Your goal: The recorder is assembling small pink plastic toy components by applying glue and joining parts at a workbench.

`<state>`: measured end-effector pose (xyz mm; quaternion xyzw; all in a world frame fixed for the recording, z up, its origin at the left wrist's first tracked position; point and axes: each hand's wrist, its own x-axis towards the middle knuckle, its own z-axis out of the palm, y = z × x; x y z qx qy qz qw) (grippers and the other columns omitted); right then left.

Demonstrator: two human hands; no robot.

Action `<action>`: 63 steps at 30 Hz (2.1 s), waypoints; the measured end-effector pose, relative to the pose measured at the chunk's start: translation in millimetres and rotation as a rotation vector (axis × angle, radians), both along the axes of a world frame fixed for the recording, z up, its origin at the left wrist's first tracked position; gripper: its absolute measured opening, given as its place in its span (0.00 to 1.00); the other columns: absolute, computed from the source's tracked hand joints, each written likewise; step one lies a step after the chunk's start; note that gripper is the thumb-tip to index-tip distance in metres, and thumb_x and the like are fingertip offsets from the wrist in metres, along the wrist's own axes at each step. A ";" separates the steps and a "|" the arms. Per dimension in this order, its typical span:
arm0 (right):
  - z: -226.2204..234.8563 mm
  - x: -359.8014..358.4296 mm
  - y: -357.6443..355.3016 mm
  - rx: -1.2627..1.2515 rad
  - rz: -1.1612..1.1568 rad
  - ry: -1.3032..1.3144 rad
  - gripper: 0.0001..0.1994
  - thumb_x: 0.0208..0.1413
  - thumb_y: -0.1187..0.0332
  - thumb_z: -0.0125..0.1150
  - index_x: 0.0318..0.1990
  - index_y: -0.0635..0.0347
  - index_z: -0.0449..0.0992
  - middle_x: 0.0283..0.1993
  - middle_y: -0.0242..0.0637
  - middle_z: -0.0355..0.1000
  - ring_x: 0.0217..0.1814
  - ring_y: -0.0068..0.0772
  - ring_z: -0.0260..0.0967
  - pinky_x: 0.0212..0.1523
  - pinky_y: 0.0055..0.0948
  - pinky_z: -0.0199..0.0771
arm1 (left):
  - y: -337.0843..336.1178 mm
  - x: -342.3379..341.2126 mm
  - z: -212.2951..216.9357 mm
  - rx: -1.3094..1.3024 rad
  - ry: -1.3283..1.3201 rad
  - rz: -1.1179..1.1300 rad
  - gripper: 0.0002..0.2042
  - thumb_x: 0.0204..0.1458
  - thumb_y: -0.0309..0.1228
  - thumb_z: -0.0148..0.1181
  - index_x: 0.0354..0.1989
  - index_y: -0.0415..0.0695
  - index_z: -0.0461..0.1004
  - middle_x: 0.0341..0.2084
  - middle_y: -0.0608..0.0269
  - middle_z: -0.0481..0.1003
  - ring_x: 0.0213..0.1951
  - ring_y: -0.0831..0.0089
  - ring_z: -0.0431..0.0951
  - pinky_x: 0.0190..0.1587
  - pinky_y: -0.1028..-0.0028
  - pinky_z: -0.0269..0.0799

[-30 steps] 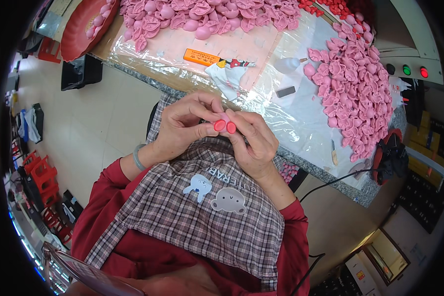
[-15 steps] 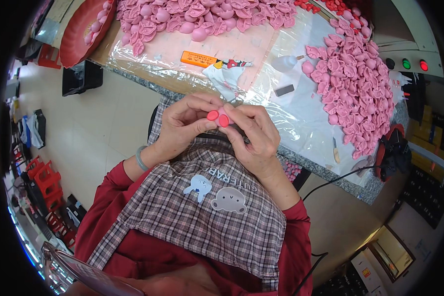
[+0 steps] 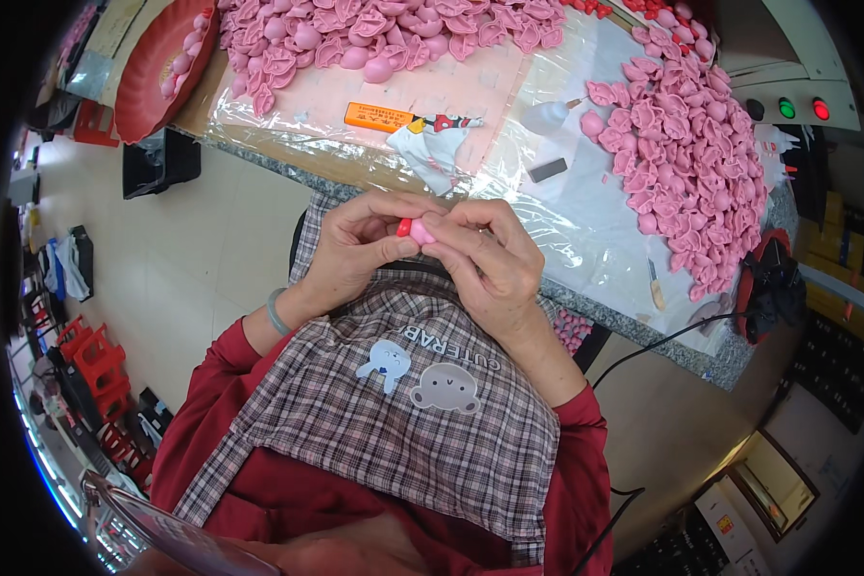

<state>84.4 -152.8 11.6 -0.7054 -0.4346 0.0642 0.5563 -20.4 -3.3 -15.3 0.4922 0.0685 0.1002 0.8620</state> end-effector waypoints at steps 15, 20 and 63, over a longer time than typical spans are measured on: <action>-9.4 -5.5 -0.2 0.076 -0.017 -0.047 0.13 0.44 0.83 0.68 0.39 0.62 0.78 0.36 0.37 0.71 0.36 0.29 0.70 0.36 0.24 0.70 | 0.8 1.3 2.6 0.087 -0.017 0.035 0.14 0.51 0.16 0.60 0.47 0.36 0.74 0.51 0.52 0.72 0.53 0.67 0.74 0.55 0.70 0.72; 7.8 -7.4 5.3 0.008 -0.040 0.252 0.17 0.43 0.81 0.70 0.43 0.63 0.76 0.42 0.40 0.69 0.40 0.28 0.70 0.36 0.23 0.73 | 7.6 6.0 8.1 0.061 -0.121 0.036 0.14 0.52 0.17 0.59 0.48 0.37 0.75 0.55 0.54 0.67 0.55 0.67 0.72 0.56 0.71 0.72; 20.2 7.8 -7.1 -0.209 0.020 0.076 0.14 0.46 0.79 0.67 0.43 0.65 0.79 0.40 0.40 0.73 0.36 0.27 0.72 0.36 0.23 0.73 | 1.5 2.7 5.5 -0.314 0.231 -0.107 0.14 0.57 0.24 0.58 0.51 0.35 0.72 0.43 0.56 0.76 0.43 0.73 0.78 0.46 0.77 0.76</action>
